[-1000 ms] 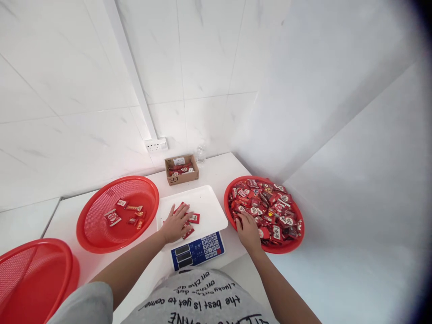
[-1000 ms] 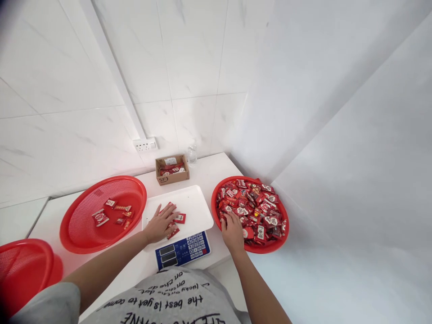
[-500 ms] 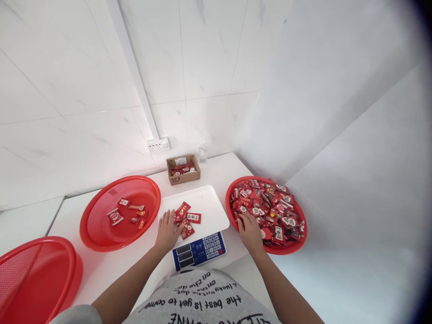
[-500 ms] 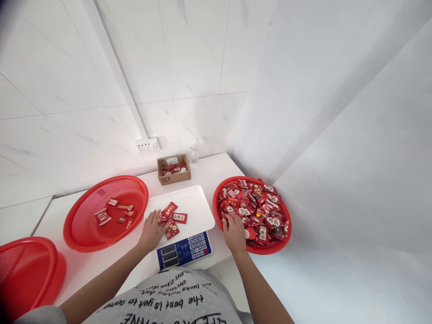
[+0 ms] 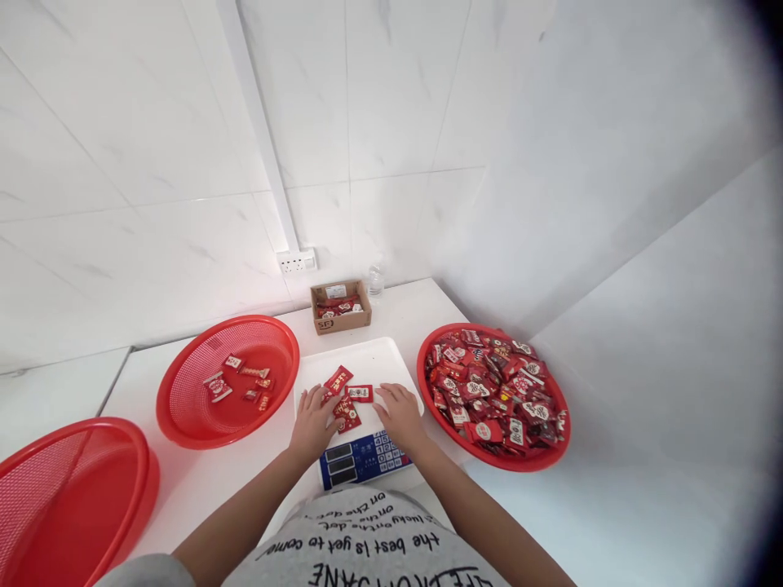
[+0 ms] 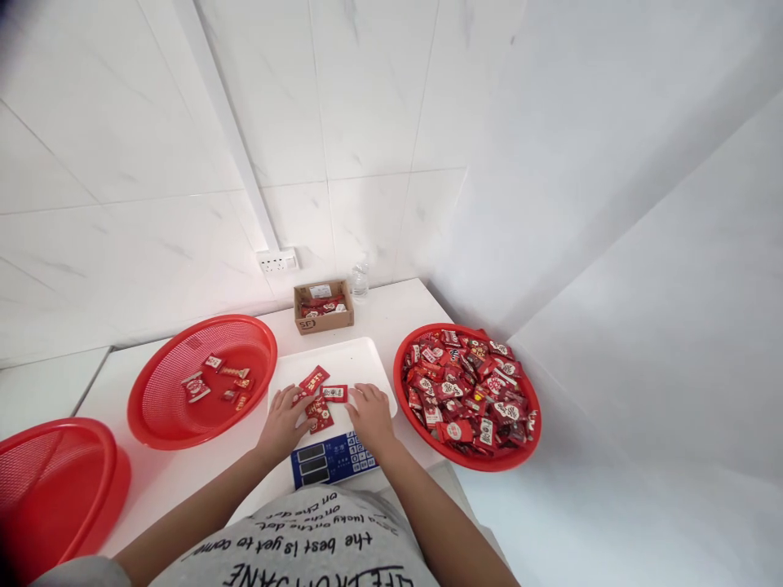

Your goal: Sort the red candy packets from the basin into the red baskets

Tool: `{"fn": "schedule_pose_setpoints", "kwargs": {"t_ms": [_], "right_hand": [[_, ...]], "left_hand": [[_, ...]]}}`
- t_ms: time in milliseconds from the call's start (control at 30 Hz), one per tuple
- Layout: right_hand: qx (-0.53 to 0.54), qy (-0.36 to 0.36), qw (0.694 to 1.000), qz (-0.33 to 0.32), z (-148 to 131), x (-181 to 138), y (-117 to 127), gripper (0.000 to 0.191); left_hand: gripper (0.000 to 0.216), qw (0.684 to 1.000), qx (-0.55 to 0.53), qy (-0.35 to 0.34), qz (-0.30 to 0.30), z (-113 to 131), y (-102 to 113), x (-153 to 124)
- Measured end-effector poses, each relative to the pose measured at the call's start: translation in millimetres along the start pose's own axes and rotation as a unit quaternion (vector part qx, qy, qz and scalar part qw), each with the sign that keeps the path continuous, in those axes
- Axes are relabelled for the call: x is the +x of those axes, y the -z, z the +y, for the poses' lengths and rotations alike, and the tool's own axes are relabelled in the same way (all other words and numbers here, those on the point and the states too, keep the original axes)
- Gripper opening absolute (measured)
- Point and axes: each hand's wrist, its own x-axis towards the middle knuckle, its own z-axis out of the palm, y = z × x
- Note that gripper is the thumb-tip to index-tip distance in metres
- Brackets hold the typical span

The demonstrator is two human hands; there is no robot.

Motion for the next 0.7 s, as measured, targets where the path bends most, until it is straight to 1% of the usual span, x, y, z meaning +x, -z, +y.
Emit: {"fn": "schedule_pose_setpoints", "kwargs": {"t_ms": [67, 167, 333, 433, 500, 567, 700], "right_hand": [[-0.005, 0.009, 0.999, -0.043, -16, 13, -6, 0.029], [-0.011, 0.026, 0.997, -0.077, -30, 26, -11, 0.031], [-0.023, 0.042, 0.994, -0.102, -33, 37, -17, 0.034], [-0.025, 0.044, 0.993, -0.104, -32, 40, -19, 0.034], [-0.024, 0.041, 0.993, -0.107, -31, 42, -19, 0.035], [-0.018, 0.043, 0.992, -0.115, -29, 44, -20, 0.036], [-0.014, 0.073, 0.987, -0.143, -27, 51, -17, 0.047]], "left_hand": [[0.042, 1.000, -0.002, -0.013, -0.002, 0, -1, 2], [0.043, 1.000, -0.014, -0.016, -0.002, 0, -3, 3], [0.040, 0.999, -0.048, 0.006, 0.013, -9, -9, 2], [0.042, 0.997, -0.062, 0.031, 0.032, -16, -10, 4], [0.044, 0.997, -0.064, 0.042, 0.031, -20, -10, 8], [0.046, 0.997, -0.064, 0.042, 0.010, -21, -8, 13], [0.048, 0.994, -0.080, 0.017, -0.070, -20, -2, 28]]}}
